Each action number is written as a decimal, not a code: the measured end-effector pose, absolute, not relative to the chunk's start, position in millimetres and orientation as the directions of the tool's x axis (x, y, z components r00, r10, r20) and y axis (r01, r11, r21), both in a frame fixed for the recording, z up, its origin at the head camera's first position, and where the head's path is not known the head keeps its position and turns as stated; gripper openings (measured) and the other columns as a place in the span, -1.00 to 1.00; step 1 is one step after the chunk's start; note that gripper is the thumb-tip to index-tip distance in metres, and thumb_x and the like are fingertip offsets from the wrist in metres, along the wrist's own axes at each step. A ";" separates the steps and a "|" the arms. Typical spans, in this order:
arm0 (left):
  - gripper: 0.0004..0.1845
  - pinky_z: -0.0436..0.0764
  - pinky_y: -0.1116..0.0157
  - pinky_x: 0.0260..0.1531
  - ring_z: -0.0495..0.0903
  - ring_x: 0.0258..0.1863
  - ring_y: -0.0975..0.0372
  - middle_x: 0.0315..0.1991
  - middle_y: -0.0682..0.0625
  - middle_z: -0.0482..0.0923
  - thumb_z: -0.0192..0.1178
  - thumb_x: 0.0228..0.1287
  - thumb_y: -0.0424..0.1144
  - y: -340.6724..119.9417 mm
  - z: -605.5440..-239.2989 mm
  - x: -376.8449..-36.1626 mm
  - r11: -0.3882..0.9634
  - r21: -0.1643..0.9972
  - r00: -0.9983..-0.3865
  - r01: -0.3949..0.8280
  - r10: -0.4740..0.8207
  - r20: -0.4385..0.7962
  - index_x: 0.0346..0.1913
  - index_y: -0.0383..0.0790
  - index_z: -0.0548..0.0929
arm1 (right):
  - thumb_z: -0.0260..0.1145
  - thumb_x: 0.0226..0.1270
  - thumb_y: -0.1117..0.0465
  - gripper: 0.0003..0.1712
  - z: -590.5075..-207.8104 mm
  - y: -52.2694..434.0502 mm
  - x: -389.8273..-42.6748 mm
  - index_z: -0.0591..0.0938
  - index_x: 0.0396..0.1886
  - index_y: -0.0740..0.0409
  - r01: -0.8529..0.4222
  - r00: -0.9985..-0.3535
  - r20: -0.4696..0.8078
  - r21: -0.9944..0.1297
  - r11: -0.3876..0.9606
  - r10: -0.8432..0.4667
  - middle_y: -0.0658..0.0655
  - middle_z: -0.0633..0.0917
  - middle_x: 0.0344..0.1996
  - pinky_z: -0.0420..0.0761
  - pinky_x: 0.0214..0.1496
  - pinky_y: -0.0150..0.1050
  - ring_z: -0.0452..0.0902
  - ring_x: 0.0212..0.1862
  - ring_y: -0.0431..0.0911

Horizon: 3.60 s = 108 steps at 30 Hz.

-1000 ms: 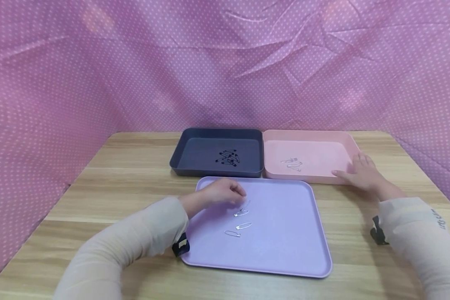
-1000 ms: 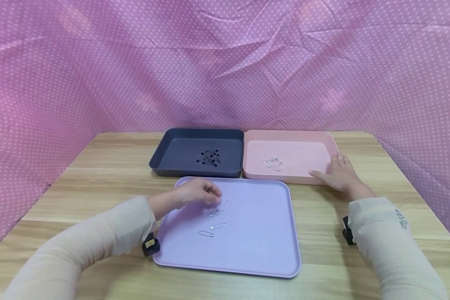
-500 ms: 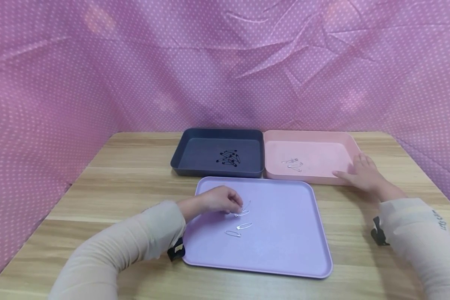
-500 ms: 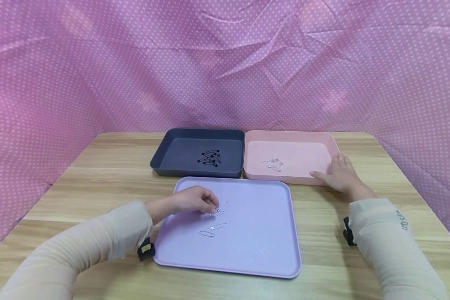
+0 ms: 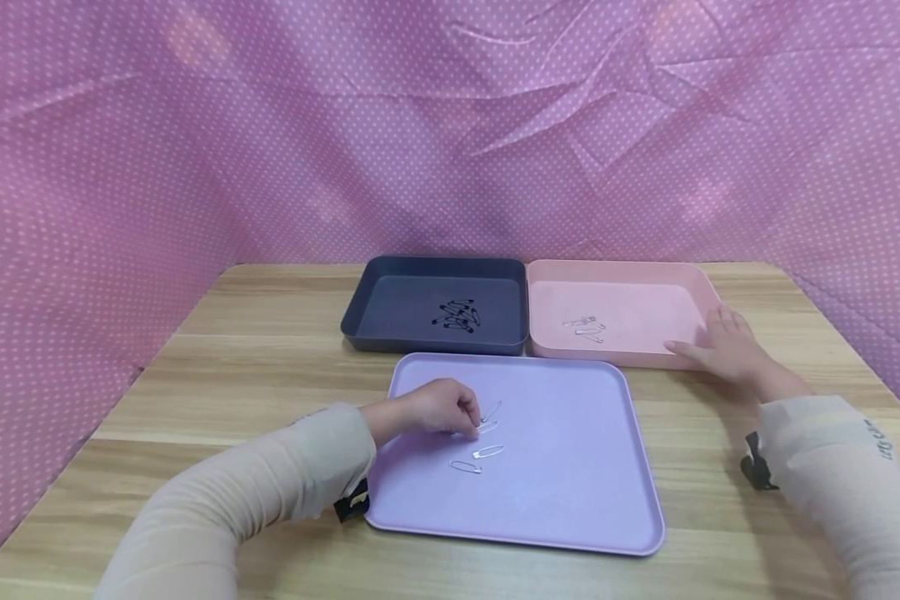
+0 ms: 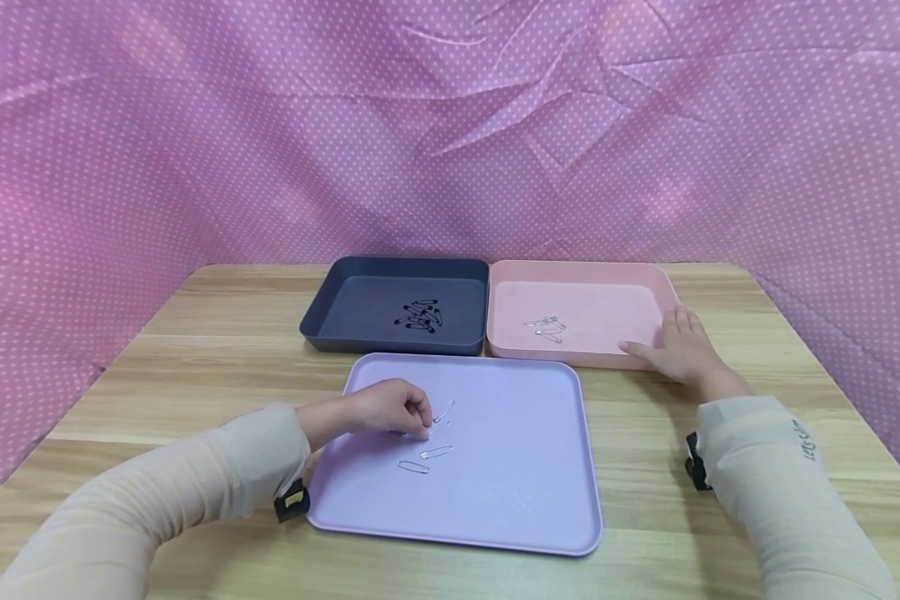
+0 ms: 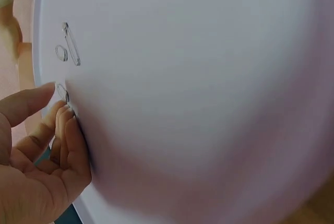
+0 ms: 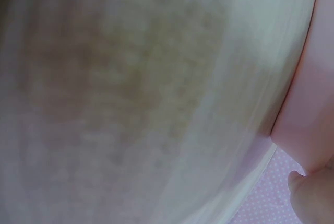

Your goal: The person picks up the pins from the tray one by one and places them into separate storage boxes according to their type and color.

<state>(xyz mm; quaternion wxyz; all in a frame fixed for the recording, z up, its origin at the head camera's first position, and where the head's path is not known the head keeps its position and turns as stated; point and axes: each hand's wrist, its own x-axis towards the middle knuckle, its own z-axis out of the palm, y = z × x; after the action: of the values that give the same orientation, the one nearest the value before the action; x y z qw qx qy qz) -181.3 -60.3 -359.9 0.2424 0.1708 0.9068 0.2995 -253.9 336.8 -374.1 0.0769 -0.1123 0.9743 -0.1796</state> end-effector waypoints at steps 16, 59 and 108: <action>-0.89 0.36 0.43 -0.44 0.36 -0.59 0.33 -0.73 0.13 0.40 0.25 -0.14 -0.40 -56.4 -355.4 -176.3 0.802 0.522 -0.824 0.291 0.487 -0.290 -0.64 -0.18 0.55 | -0.05 0.19 -0.23 0.14 -372.4 335.8 -252.2 -0.34 0.09 0.73 -0.175 -0.966 -0.112 -0.384 0.907 -0.234 0.67 -0.39 0.08 -0.36 0.11 0.22 -0.50 0.13 0.46; -0.93 0.50 0.41 -0.36 0.51 -0.38 0.26 -0.39 0.02 0.53 0.14 0.10 -0.34 -14.3 -318.8 -233.4 0.559 0.829 -0.887 0.036 0.400 -0.231 -0.33 -0.21 0.58 | -0.04 0.17 -0.25 0.16 -369.9 332.5 -249.5 -0.33 0.09 0.73 -0.162 -0.968 -0.115 -0.399 0.902 -0.225 0.66 -0.39 0.09 -0.37 0.11 0.22 -0.52 0.13 0.45; -0.94 0.32 0.56 -0.40 0.43 -0.50 0.37 -0.55 0.12 0.57 0.20 0.01 -0.34 103.8 -377.5 -300.0 0.603 0.795 -0.990 0.071 0.141 -0.019 -0.51 -0.14 0.66 | -0.05 0.19 -0.23 0.14 -375.3 334.5 -254.1 -0.33 0.11 0.71 -0.169 -0.967 -0.112 -0.388 0.906 -0.229 0.64 -0.40 0.10 -0.41 0.13 0.18 -0.54 0.15 0.42</action>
<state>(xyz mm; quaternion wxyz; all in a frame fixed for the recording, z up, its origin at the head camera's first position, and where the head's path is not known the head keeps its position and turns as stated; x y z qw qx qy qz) -300.0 103.8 -377.5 0.0399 0.0593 0.8943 0.4417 -254.1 334.5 -375.3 0.0777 -0.1022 0.9731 -0.1911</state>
